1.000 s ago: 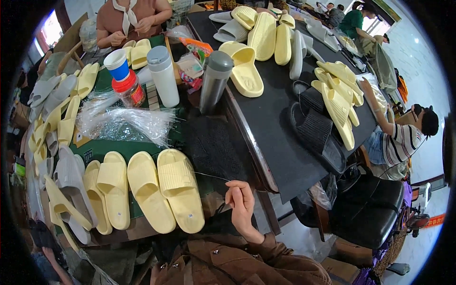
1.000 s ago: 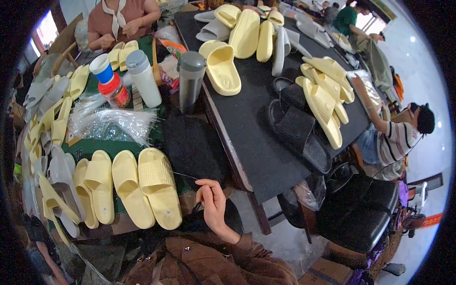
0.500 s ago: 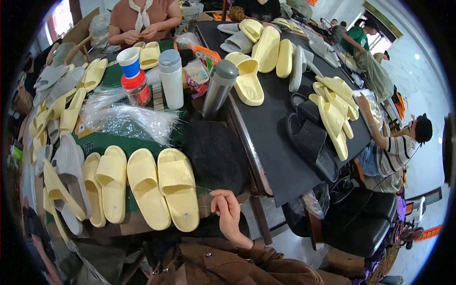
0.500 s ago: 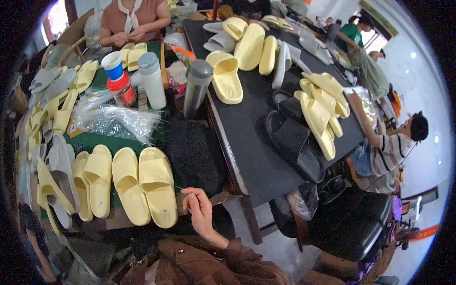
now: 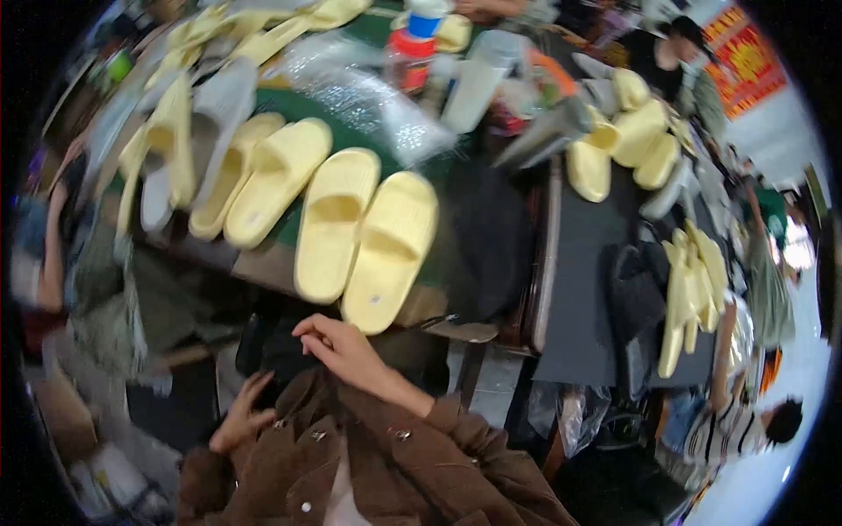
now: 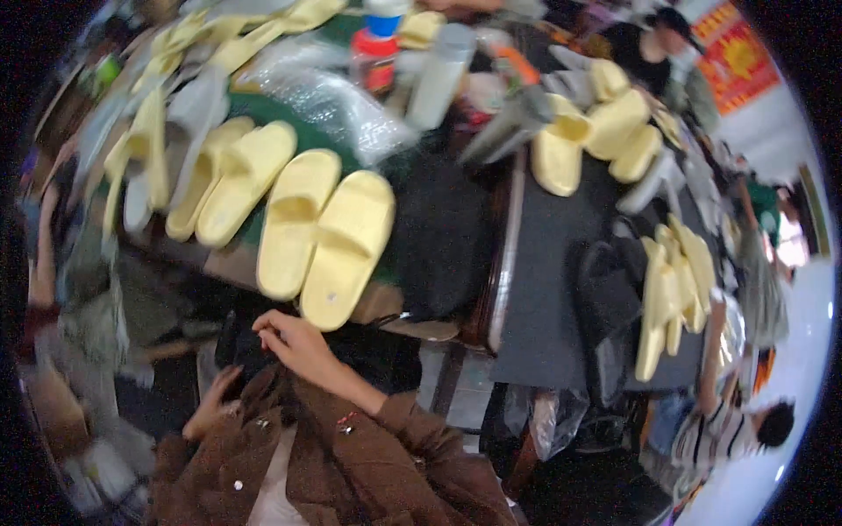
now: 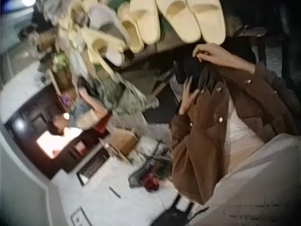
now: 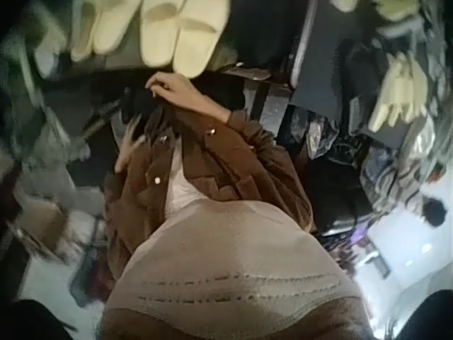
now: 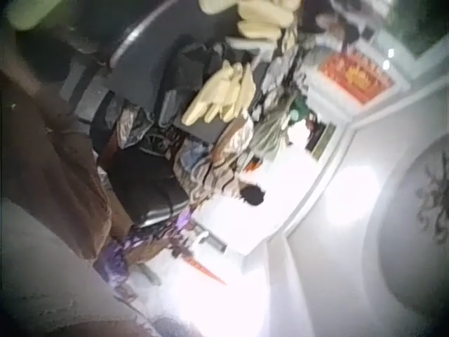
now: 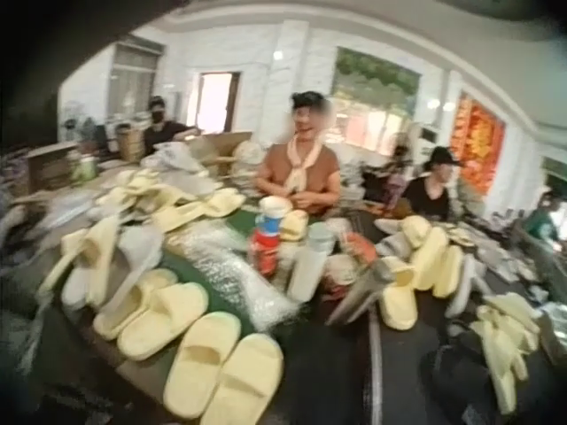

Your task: The recorder is inspecting and cleaning pairs of sandals at a manufacturing or processing station.

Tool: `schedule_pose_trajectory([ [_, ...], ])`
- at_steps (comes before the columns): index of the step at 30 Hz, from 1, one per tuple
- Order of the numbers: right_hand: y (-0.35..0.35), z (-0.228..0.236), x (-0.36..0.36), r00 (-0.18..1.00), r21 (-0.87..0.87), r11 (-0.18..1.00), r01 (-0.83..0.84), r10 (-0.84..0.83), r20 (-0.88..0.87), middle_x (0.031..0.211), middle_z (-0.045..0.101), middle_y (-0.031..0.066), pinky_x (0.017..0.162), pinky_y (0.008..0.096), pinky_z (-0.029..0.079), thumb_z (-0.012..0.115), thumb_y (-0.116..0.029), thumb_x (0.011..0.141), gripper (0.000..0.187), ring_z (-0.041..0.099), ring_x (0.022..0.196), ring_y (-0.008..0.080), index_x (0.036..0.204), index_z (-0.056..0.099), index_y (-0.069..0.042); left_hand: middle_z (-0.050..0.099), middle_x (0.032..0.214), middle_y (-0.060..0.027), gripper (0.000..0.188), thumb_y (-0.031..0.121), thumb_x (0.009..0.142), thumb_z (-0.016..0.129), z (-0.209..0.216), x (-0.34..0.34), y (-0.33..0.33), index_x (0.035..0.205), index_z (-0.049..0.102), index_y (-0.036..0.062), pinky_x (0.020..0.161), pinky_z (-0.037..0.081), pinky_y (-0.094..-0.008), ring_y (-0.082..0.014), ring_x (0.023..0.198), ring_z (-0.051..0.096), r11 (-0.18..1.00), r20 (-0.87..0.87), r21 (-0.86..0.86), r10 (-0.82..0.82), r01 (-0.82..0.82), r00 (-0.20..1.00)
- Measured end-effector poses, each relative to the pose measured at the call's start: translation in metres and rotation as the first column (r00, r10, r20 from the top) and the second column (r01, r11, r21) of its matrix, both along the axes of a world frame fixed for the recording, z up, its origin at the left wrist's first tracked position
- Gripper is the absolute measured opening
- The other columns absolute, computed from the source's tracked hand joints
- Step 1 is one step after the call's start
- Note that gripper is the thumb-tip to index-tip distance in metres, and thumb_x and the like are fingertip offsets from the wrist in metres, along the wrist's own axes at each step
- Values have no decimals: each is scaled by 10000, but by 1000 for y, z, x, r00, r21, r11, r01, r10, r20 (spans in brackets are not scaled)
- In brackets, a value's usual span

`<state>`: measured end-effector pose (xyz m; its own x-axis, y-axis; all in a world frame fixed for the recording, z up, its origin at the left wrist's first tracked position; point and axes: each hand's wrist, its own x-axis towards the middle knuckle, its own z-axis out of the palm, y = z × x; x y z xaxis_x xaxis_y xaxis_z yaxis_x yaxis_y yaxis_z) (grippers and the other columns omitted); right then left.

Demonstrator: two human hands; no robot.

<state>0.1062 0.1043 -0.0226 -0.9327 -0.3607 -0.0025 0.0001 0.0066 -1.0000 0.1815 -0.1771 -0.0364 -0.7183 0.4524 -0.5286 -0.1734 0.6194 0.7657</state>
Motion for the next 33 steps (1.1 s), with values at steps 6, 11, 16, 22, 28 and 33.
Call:
schedule_pose_trajectory([
  [6,-42,-37,-1,908,579,757,-302,414,-68,869,667,156,668,431,506,647,-305,851,270,642,826,346,889,620,-38,214,1522,-161,814,463,847,645,2,9,10,1484,279,113,1100,288,-436,-344,1395,249,1000,-71,-30,2,-4,997],
  [11,-52,-37,20,805,673,660,-335,572,-160,937,652,167,691,468,505,664,-418,830,423,637,859,374,972,573,-29,207,1522,-166,788,439,856,625,0,19,14,1483,278,113,1102,288,-459,-349,1394,247,999,-125,-42,-5,-1,992],
  [16,-60,-41,29,771,830,487,-272,627,-115,904,650,152,676,460,520,589,-315,885,284,662,791,349,971,553,-47,222,1513,-186,815,397,820,656,-9,25,14,1481,274,109,1103,294,-466,-369,1384,260,999,-159,-43,-13,6,987],
  [22,-72,-65,43,726,925,376,-57,652,-220,797,662,143,601,416,523,576,-214,851,203,664,673,332,935,565,-30,244,1504,-196,854,416,781,673,-17,26,19,1472,289,92,1101,295,-469,-374,1377,276,999,-212,-46,-35,26,977],
  [28,-51,-33,32,839,663,716,-221,486,-245,756,672,162,618,442,529,564,-180,817,153,668,696,335,843,634,-47,281,1476,-203,875,361,750,699,0,34,23,1464,288,65,1099,301,-444,-347,1361,308,999,-228,21,-32,37,973],
  [33,-52,-12,53,815,481,856,-191,412,-408,727,650,177,573,446,516,586,-154,780,127,645,632,344,822,621,-40,364,1389,-201,901,314,717,729,-4,38,23,1444,287,16,1078,324,-443,-355,1310,355,993,-382,94,-31,72,924],
])
